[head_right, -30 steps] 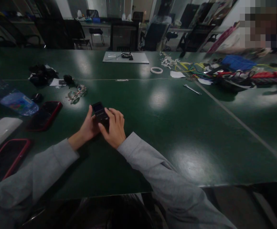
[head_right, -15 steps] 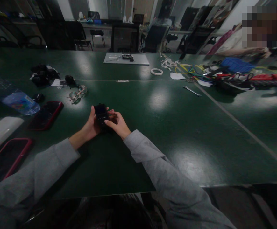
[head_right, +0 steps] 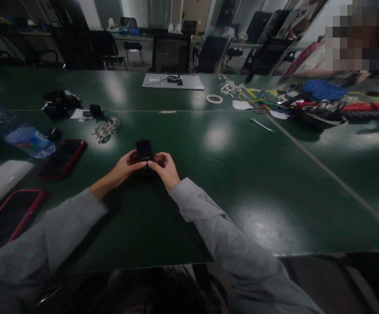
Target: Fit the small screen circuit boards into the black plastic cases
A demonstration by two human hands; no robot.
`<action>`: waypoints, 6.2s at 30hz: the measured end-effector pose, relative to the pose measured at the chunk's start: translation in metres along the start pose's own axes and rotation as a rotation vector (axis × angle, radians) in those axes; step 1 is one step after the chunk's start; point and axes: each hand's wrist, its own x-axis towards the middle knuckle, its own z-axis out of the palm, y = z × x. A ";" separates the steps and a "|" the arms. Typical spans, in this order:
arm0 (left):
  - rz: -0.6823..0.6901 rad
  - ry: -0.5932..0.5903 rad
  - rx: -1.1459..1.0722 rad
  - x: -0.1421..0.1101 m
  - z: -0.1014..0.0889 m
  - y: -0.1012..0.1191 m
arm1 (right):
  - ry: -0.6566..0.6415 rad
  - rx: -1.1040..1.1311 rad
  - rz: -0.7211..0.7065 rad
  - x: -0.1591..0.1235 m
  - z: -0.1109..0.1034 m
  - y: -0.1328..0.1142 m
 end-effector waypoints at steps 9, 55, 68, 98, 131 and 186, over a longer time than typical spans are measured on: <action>-0.085 0.031 -0.105 -0.001 -0.002 0.005 | 0.003 -0.013 -0.015 0.004 -0.004 0.002; -0.061 0.097 -0.111 -0.003 -0.003 0.002 | -0.144 0.027 -0.046 0.001 -0.002 -0.001; -0.039 0.100 -0.127 -0.001 -0.004 0.000 | -0.115 0.034 -0.021 0.001 -0.003 -0.002; 0.033 0.141 0.024 0.000 -0.002 -0.005 | -0.160 -0.036 -0.086 0.000 -0.001 0.001; 0.016 0.111 -0.042 -0.003 0.008 -0.005 | 0.077 -0.619 -0.385 -0.013 0.018 0.012; -0.259 0.056 -0.547 0.005 0.000 0.000 | -0.013 -1.179 -0.994 -0.028 0.026 -0.001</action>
